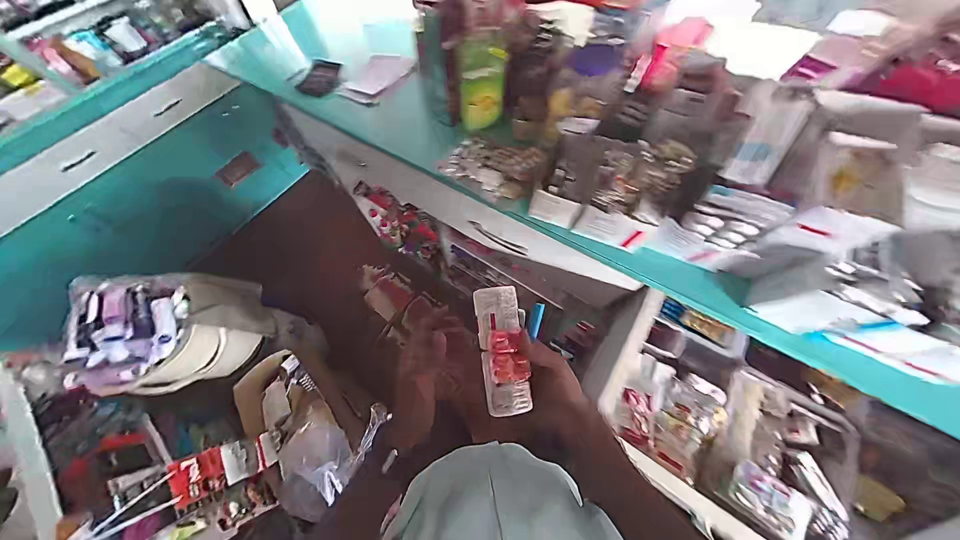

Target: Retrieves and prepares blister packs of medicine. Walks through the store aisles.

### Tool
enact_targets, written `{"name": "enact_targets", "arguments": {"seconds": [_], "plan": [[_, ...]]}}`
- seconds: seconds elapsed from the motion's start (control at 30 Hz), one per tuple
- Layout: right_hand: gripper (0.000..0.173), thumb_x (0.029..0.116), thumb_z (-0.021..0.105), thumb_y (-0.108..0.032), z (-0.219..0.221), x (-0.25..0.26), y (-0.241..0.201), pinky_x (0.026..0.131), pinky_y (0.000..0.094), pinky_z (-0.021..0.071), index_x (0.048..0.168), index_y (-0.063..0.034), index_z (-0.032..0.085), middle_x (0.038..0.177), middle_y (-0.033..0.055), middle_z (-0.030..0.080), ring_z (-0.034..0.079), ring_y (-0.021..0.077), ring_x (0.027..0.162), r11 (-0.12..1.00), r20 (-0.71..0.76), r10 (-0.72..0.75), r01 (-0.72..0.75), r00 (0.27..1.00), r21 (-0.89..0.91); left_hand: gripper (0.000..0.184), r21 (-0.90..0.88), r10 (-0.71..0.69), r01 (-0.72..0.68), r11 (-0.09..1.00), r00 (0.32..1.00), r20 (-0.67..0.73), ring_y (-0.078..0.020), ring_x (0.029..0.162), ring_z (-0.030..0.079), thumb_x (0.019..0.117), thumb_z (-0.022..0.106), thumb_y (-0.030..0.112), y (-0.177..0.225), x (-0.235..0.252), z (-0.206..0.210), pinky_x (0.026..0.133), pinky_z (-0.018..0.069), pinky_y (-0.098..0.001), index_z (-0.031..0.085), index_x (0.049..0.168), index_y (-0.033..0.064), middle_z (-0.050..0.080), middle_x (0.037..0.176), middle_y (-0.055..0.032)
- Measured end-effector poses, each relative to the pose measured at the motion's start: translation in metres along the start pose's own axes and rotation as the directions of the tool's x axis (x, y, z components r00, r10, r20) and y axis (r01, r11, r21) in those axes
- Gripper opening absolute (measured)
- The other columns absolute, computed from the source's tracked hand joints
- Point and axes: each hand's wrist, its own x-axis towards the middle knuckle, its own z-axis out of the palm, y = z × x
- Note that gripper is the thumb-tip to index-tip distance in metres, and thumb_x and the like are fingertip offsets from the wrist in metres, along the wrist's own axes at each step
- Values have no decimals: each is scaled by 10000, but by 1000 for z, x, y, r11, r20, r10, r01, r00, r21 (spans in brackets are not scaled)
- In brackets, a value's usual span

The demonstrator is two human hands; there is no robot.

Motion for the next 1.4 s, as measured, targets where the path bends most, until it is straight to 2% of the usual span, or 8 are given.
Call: {"name": "enact_targets", "arguments": {"seconds": [0.13, 0.33, 0.53, 0.7, 0.87, 1.13, 1.27, 1.4], "plan": [[190, 939, 698, -117, 74, 95, 47, 830, 280, 599, 1123, -100, 652, 942, -44, 730, 698, 58, 870, 797, 186, 114, 22, 976, -603, 539, -478, -251, 137, 867, 951, -182, -125, 1054, 705, 1090, 288, 508, 31, 17, -74, 909, 605, -345, 597, 1307, 122, 731, 1145, -37], [709, 865, 743, -574, 142, 211, 94, 873, 549, 565, 1446, -217, 549, 1155, 81, 708, 691, 257, 1012, -41, 76, 226, 87, 971, -995, 614, -770, -227, -39, 637, 945, -236, -188, 971, 740, 936, 528, 678, 29, 34, -174, 849, 624, -399, 699, 1184, 142, 754, 1058, -99], [592, 1037, 545, -191, 135, 380, 42, 842, 454, 569, 1586, -126, 332, 1187, 177, 653, 672, 247, 951, 164, 58, 125, 37, 990, -986, 647, -768, -396, -18, 640, 849, -350, -301, 906, 749, 1068, 217, 590, 32, 91, -263, 743, 638, -461, 563, 1325, 108, 736, 1067, -169], [556, 960, 541, -13, 99, 550, -78, 1028, 644, 449, 1510, -23, 469, 1341, 314, 587, 571, 484, 1242, -354, -65, -288, -169, 956, -920, 641, -749, -395, 7, 662, 853, -340, -306, 912, 738, 1046, 279, 618, 18, 174, -335, 757, 626, -455, 511, 1401, 137, 719, 1083, -177], [484, 986, 606, -99, 72, 626, -141, 1025, 759, 366, 1439, 44, 518, 1364, 390, 532, 488, 588, 1289, -325, -133, -548, -356, 826, -876, 681, -713, -404, 117, 692, 880, -248, -293, 821, 720, 1032, 252, 653, 44, 294, -368, 661, 620, -465, 504, 1422, 155, 702, 1051, -167], [283, 995, 645, -233, 179, 628, -13, 943, 327, 588, 1206, -62, 722, 1184, 51, 734, 696, 112, 1072, 29, 498, -223, 517, 838, -856, 716, -700, -460, 377, 606, 884, 79, -261, 793, 712, 1066, 146, 590, 60, 464, -403, 660, 627, -410, 511, 1392, 67, 690, 1020, -166], [644, 840, 808, -394, 200, 667, 33, 1026, 444, 511, 1408, -149, 631, 1386, 159, 603, 589, 285, 1246, -178, 428, -209, 396, 879, -901, 613, -645, -478, 501, 577, 848, 230, -208, 914, 730, 1083, 220, 537, 63, 538, -423, 786, 626, -390, 584, 1273, 81, 725, 1024, -116], [602, 785, 852, -394, 219, 714, 45, 957, 438, 537, 1342, -232, 690, 1297, 159, 623, 603, 291, 1163, -239, 329, -413, 248, 849, -939, 584, -509, -507, 623, 594, 781, 364, -189, 914, 724, 1094, 236, 502, 71, 603, -449, 793, 622, -369, 588, 1264, 69, 721, 1028, -113]]}}
